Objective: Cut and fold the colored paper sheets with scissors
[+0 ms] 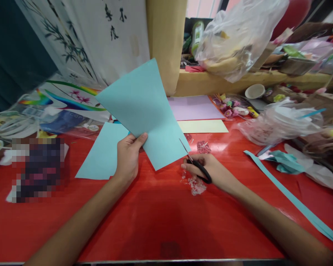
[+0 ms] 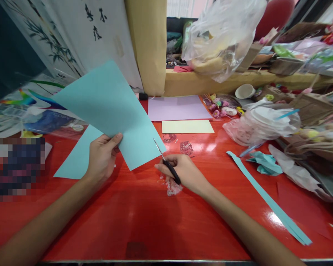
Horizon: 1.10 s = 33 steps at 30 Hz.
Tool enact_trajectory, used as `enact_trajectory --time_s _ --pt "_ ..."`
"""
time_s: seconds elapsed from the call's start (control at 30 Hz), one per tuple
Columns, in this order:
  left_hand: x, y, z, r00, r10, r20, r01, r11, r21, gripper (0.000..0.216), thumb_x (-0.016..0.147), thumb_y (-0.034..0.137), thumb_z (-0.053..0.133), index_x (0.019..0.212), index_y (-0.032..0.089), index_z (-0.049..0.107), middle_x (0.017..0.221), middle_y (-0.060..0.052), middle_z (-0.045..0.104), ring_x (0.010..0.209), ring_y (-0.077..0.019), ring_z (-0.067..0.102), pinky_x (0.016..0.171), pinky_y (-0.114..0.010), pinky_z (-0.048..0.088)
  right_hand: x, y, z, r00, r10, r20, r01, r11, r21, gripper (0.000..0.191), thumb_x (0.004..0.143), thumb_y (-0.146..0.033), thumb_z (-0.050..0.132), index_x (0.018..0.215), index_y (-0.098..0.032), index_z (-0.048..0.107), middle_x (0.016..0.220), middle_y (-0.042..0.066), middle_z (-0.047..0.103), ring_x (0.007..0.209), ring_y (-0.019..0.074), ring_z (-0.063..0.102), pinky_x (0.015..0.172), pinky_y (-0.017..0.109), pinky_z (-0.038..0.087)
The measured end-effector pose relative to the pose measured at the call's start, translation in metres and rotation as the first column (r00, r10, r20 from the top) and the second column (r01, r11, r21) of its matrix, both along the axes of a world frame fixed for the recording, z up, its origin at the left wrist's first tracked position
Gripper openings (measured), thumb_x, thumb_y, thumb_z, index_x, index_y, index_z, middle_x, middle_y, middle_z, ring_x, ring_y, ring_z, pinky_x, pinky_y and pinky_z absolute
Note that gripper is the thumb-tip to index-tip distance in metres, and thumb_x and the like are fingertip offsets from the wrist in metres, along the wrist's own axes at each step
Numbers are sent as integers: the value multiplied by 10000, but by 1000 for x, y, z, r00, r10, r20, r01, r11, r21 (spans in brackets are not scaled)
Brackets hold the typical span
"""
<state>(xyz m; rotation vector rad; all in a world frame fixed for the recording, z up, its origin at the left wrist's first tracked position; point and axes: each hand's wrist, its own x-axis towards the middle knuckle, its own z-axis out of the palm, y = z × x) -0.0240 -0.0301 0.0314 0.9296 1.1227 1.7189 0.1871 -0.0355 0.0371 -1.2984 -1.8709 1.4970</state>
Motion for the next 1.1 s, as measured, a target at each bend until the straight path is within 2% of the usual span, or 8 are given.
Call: enact_trajectory --time_s 0.2,0.37,0.53,0.93,1.1 --pt "0 0 -1 1000 3 -2 -3 1000 -12 94 692 240 683 740 160 679 748 -19 665 684 -131 577 662 -273 474 -1 0 0 1000 -19 19 19 1000 -3 279 768 -330 573 577 -172 444 423 -54 451 345 50 424 375 193 290" --pt "2 -2 -1 999 -46 -8 46 999 -19 103 706 248 679 768 166 685 763 -24 663 693 -129 574 691 -280 470 -2 0 1 999 -41 10 41 998 -39 288 756 -353 589 580 -173 448 414 -50 462 338 65 445 356 198 284" --pt "2 -2 -3 999 -53 -1 53 998 -19 96 712 245 678 770 169 688 744 -19 656 693 -124 570 686 -271 467 -2 0 1 999 -45 29 45 999 -15 315 771 -417 564 600 -170 470 424 -55 435 341 54 416 360 200 287" --pt "4 -3 -3 999 -54 -6 53 997 -56 101 694 258 689 736 165 689 710 -20 659 690 -135 584 694 -289 470 -3 -2 0 995 -89 44 90 995 -36 323 738 -413 596 565 -173 466 398 -45 453 329 63 424 356 210 281" --pt "3 -3 -4 998 -66 -4 65 997 -50 96 704 255 686 736 165 688 732 -22 657 700 -128 579 693 -276 471 -3 -2 2 997 -70 18 70 996 -52 323 740 -412 604 578 -174 458 394 -48 450 338 67 435 360 207 284"
